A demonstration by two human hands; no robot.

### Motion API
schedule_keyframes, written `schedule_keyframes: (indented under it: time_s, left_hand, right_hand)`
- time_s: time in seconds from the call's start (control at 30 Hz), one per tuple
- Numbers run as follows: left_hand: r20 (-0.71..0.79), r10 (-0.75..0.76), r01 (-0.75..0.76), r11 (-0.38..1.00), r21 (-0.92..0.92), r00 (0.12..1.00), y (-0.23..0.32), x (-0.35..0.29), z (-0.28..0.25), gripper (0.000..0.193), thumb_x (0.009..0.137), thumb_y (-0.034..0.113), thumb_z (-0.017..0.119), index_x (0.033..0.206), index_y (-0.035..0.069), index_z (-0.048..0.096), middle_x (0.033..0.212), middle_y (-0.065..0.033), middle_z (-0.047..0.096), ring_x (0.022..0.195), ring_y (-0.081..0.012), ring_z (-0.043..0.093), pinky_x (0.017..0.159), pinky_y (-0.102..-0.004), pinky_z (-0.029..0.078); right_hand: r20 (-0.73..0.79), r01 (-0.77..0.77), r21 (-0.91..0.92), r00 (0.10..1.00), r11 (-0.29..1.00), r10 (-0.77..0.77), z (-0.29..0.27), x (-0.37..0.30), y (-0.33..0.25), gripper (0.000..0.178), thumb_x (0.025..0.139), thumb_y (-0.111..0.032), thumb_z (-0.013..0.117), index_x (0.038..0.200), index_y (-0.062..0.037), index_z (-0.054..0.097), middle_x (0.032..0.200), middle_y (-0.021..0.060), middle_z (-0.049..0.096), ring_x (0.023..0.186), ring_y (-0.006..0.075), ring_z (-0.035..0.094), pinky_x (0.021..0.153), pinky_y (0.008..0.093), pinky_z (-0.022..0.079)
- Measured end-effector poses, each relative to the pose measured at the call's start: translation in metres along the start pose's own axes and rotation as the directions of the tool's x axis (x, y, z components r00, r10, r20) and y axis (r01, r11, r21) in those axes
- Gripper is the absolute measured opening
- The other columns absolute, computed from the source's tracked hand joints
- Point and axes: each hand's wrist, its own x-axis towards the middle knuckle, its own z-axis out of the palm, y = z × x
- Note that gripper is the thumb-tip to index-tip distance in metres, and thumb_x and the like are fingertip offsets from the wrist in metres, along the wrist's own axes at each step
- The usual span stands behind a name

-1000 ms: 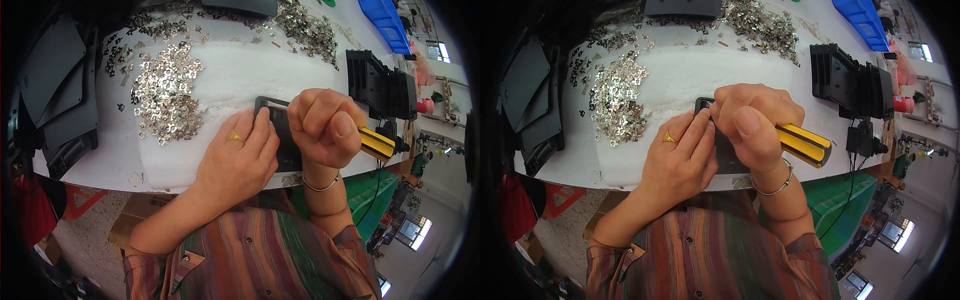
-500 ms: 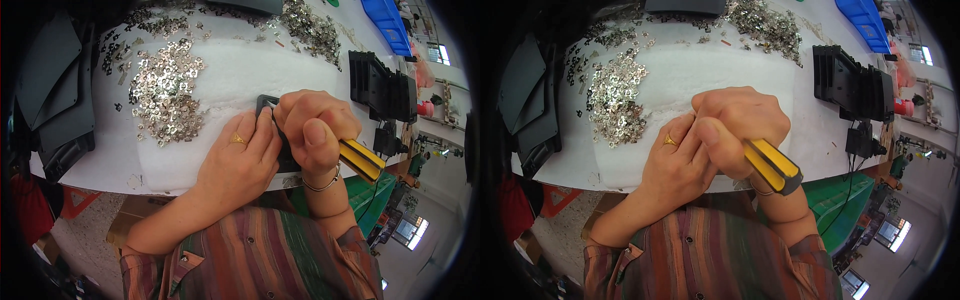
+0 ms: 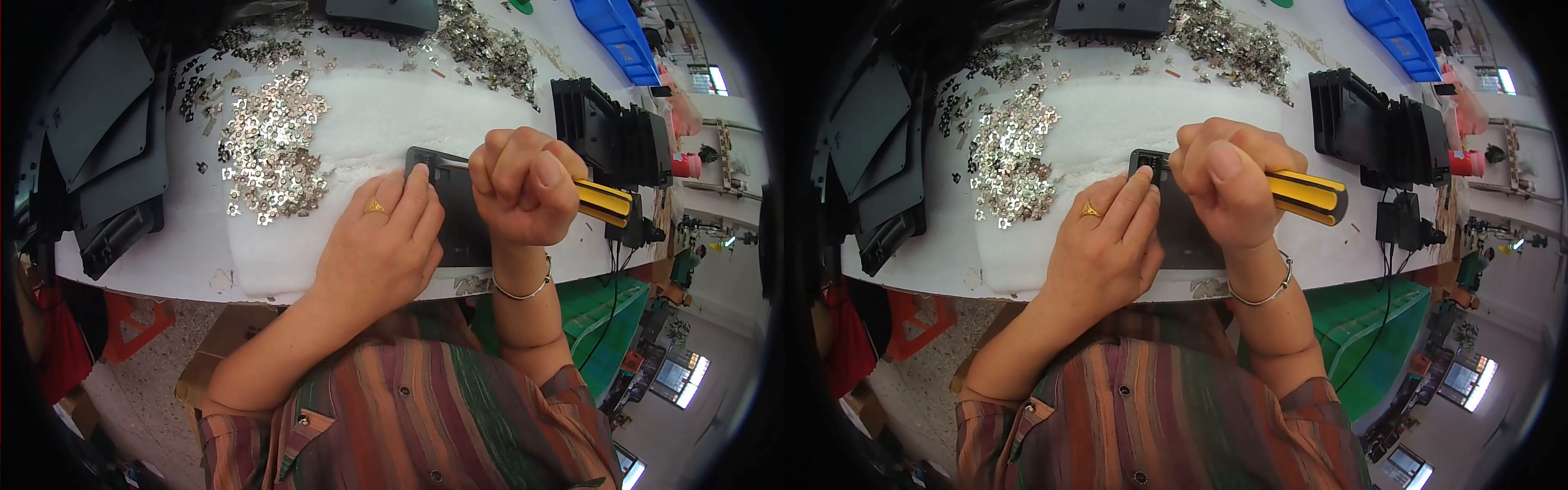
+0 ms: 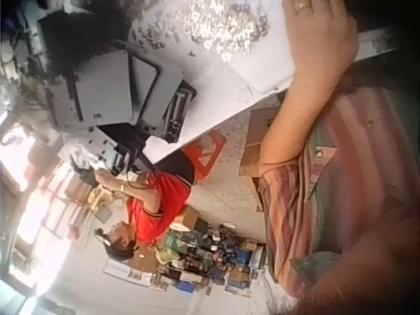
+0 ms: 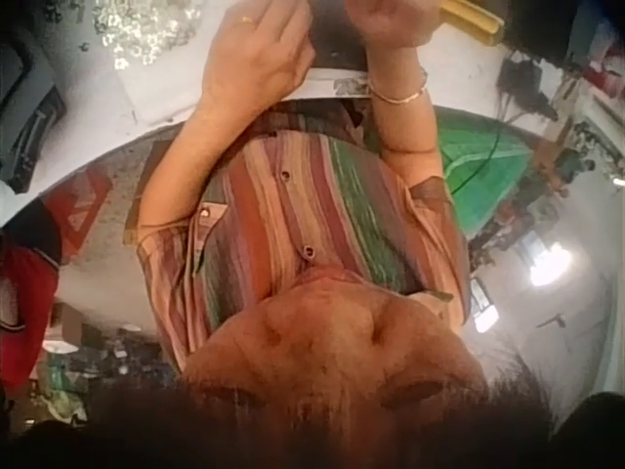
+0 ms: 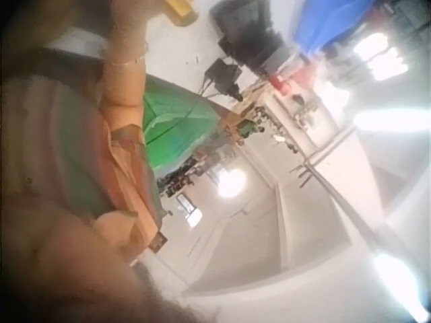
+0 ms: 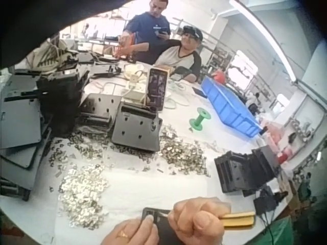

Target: The person assembles toy components by joining plastic housings with metal fasteners using a screwdriver.

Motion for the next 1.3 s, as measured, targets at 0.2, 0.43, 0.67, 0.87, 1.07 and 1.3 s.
schedule_keyframes:
  time_s: [0.2,0.43,0.67,0.87,1.07,1.3]
  left_hand:
    - [0.002,-0.001,0.001,1.000,-0.001,1.000,-0.001,0.001,0.001,0.040,0.076,0.008,0.070,0.114,-0.005,0.067,0.128,-0.0179,0.065,0.114,-0.0318,0.061,0.098,-0.0433,0.051]
    - [0.002,0.035,-0.035,0.999,0.020,0.999,-0.002,0.001,0.003,0.042,0.076,0.018,0.069,0.110,-0.007,0.066,0.126,-0.0229,0.063,0.112,-0.0340,0.059,0.102,-0.0434,0.048]
    - [0.043,0.024,-0.025,1.000,0.014,0.999,0.000,-0.001,0.001,0.042,0.077,0.018,0.069,0.110,-0.007,0.067,0.127,-0.0234,0.062,0.115,-0.0352,0.058,0.104,-0.0443,0.047]
    - [0.010,0.004,-0.003,0.999,-0.034,1.000,0.001,0.000,0.001,0.040,0.080,0.015,0.070,0.114,-0.005,0.063,0.128,-0.0233,0.060,0.115,-0.0357,0.059,0.101,-0.0439,0.048]
    - [-0.029,-0.216,0.201,0.942,-0.270,0.976,0.002,0.005,-0.007,0.051,0.084,-0.003,0.072,0.130,0.002,0.051,0.133,-0.0201,0.051,0.111,-0.0362,0.060,0.092,-0.0398,0.052]
    - [0.080,-0.331,0.323,0.793,-0.517,0.940,0.010,0.031,-0.028,0.057,0.078,-0.013,0.062,0.130,0.005,0.049,0.124,-0.0222,0.053,0.098,-0.0408,0.064,0.086,-0.0459,0.055]
  right_hand:
    - [-0.024,0.015,-0.072,1.000,0.997,-0.017,0.001,0.000,0.008,0.030,0.089,-0.005,0.052,0.062,-0.0009,0.041,0.056,0.0080,0.049,0.047,0.0121,0.032,0.043,0.0290,0.030]
    - [0.000,0.008,-0.222,1.000,0.975,-0.008,0.004,-0.004,0.009,0.029,0.087,0.001,0.057,0.061,0.0008,0.043,0.056,0.0091,0.052,0.046,0.0171,0.041,0.044,0.0318,0.038]
    - [0.056,0.096,-0.377,0.995,0.921,-0.081,0.006,-0.005,0.012,0.027,0.084,0.005,0.059,0.061,0.0013,0.046,0.056,0.0108,0.051,0.046,0.0207,0.047,0.046,0.0330,0.046]
    - [0.012,0.087,-0.298,0.996,0.951,-0.088,0.001,-0.003,0.012,0.029,0.087,0.003,0.058,0.061,-0.0001,0.045,0.057,0.0100,0.053,0.045,0.0175,0.042,0.043,0.0297,0.036]
    - [-0.139,0.101,0.024,0.986,0.995,-0.096,-0.013,0.014,-0.015,0.038,0.097,-0.013,0.046,0.064,-0.0091,0.029,0.054,0.0045,0.035,0.052,0.0110,0.021,0.041,0.0267,0.023]
    - [-0.267,0.226,-0.146,0.928,0.963,-0.258,-0.035,0.016,-0.032,0.039,0.098,-0.014,0.048,0.064,-0.0098,0.029,0.054,0.0036,0.033,0.050,0.0113,0.024,0.041,0.0260,0.022]
